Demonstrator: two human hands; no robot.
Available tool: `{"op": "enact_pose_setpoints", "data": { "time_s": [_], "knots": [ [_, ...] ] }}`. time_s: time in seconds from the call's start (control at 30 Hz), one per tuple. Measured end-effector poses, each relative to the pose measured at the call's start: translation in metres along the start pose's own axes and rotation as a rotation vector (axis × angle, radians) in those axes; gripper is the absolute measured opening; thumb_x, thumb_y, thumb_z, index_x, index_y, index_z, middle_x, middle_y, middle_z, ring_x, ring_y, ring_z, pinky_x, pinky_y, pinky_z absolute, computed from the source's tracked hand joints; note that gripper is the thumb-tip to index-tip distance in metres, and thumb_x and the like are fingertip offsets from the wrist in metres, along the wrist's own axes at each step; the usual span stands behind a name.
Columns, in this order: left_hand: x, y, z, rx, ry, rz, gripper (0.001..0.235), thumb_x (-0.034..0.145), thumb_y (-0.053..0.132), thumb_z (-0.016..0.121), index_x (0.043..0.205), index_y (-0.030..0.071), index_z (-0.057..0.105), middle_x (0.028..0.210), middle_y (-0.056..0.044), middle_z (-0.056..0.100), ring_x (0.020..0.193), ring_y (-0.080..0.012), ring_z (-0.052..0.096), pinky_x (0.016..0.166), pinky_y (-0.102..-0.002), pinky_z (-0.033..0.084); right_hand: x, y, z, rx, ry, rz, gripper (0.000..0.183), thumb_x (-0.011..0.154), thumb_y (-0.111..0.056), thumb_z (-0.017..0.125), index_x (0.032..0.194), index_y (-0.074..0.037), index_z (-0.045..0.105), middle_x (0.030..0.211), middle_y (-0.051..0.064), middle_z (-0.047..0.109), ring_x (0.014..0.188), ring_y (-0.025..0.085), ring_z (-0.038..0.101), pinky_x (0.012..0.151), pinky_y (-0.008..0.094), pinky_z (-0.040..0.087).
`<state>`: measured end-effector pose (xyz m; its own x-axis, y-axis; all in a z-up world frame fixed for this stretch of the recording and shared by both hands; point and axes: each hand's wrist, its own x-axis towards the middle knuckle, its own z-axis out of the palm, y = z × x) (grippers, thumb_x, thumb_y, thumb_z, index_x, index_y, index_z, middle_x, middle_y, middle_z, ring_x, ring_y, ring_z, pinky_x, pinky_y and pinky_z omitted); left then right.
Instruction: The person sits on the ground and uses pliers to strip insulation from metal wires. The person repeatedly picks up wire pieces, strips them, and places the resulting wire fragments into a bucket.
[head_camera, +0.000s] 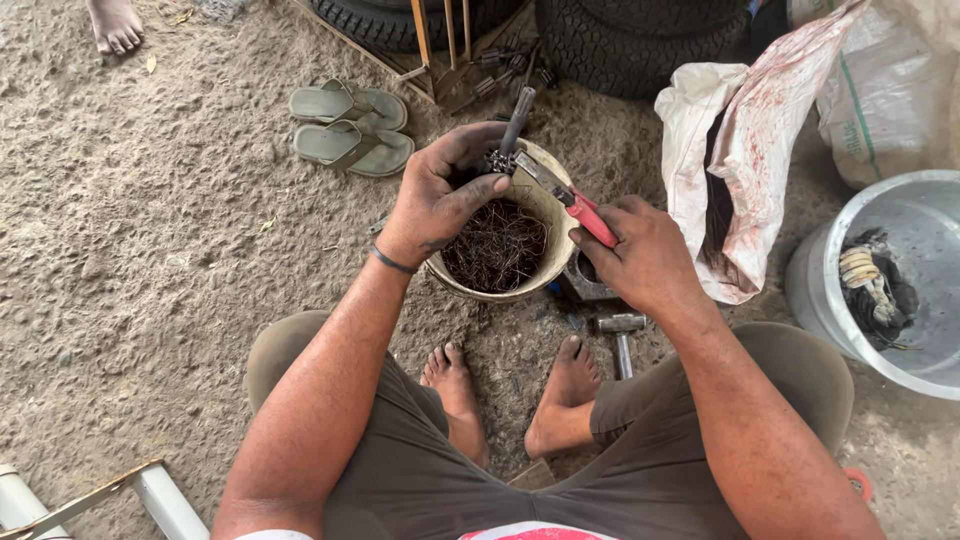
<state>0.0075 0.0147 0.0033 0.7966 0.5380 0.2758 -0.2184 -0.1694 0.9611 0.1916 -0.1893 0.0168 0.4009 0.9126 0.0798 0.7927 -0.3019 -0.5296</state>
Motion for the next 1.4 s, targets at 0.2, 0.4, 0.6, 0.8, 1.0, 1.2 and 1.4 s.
{"op": "enact_pose_setpoints", "data": {
  "time_s": [0.2, 0.4, 0.6, 0.8, 1.0, 1.2, 1.4],
  "knots": [
    [-0.001, -0.002, 0.001, 0.097, -0.049, 0.068, 0.053, 0.095, 0.008, 0.081, 0.143, 0.004, 0.059, 0.136, -0.011, 0.068, 0.131, -0.0204, 0.064, 0.115, -0.038, 0.053, -0.001, 0.008, 0.001, -0.035, -0.027, 0.002, 0.034, 0.09, -0.035, 0.078, 0.107, -0.006, 0.077, 0.101, 0.016, 0.07, 0.082, 0.034, 0.071, 0.072, 0.046, 0.055],
    [-0.003, -0.006, 0.005, -0.035, -0.011, -0.11, 0.05, 0.095, 0.013, 0.077, 0.141, 0.004, 0.057, 0.128, -0.007, 0.071, 0.117, -0.0143, 0.069, 0.098, -0.031, 0.064, 0.004, 0.011, -0.004, -0.076, -0.06, -0.026, 0.034, 0.088, -0.034, 0.079, 0.105, -0.006, 0.077, 0.095, 0.014, 0.067, 0.075, 0.03, 0.069, 0.067, 0.042, 0.055],
    [-0.004, -0.009, 0.003, -0.097, 0.008, -0.195, 0.046, 0.097, 0.012, 0.075, 0.14, 0.002, 0.061, 0.097, -0.002, 0.072, 0.083, -0.0069, 0.065, 0.069, -0.024, 0.054, 0.005, 0.007, -0.002, 0.066, -0.111, 0.051, 0.034, 0.088, -0.037, 0.079, 0.103, -0.006, 0.077, 0.088, 0.009, 0.07, 0.072, 0.023, 0.069, 0.064, 0.04, 0.054],
    [-0.001, -0.014, 0.006, -0.328, 0.012, -0.14, 0.042, 0.101, 0.013, 0.073, 0.139, 0.0, 0.06, 0.101, -0.003, 0.072, 0.088, -0.0081, 0.069, 0.074, -0.024, 0.057, 0.003, 0.0, -0.004, 0.191, -0.186, 0.296, 0.032, 0.089, -0.035, 0.078, 0.096, -0.004, 0.076, 0.08, 0.013, 0.07, 0.07, 0.026, 0.067, 0.065, 0.042, 0.052],
    [-0.004, -0.009, 0.016, -0.391, 0.184, -0.177, 0.041, 0.097, 0.009, 0.073, 0.135, 0.001, 0.061, 0.108, -0.001, 0.073, 0.091, -0.0074, 0.068, 0.08, -0.024, 0.061, -0.008, -0.009, -0.006, -0.051, 0.115, -0.061, 0.029, 0.091, -0.03, 0.079, 0.101, -0.003, 0.077, 0.086, 0.014, 0.065, 0.075, 0.031, 0.064, 0.066, 0.045, 0.049],
    [0.0, -0.006, 0.011, -0.334, 0.279, -0.111, 0.036, 0.094, 0.004, 0.075, 0.128, -0.001, 0.064, 0.107, -0.01, 0.074, 0.089, -0.0129, 0.072, 0.079, -0.033, 0.066, -0.013, -0.013, 0.0, -0.05, 0.121, -0.098, 0.034, 0.092, -0.033, 0.078, 0.106, -0.002, 0.075, 0.091, 0.014, 0.066, 0.074, 0.029, 0.066, 0.064, 0.043, 0.051],
    [0.01, 0.003, -0.019, -0.877, 0.443, -0.227, 0.037, 0.099, 0.02, 0.064, 0.122, -0.006, 0.052, 0.109, -0.026, 0.075, 0.088, -0.0322, 0.079, 0.076, -0.042, 0.068, -0.01, -0.015, 0.007, -0.064, -0.041, 0.041, 0.031, 0.091, -0.034, 0.078, 0.101, -0.005, 0.077, 0.086, 0.013, 0.065, 0.071, 0.029, 0.065, 0.063, 0.044, 0.051]
  ]
}}
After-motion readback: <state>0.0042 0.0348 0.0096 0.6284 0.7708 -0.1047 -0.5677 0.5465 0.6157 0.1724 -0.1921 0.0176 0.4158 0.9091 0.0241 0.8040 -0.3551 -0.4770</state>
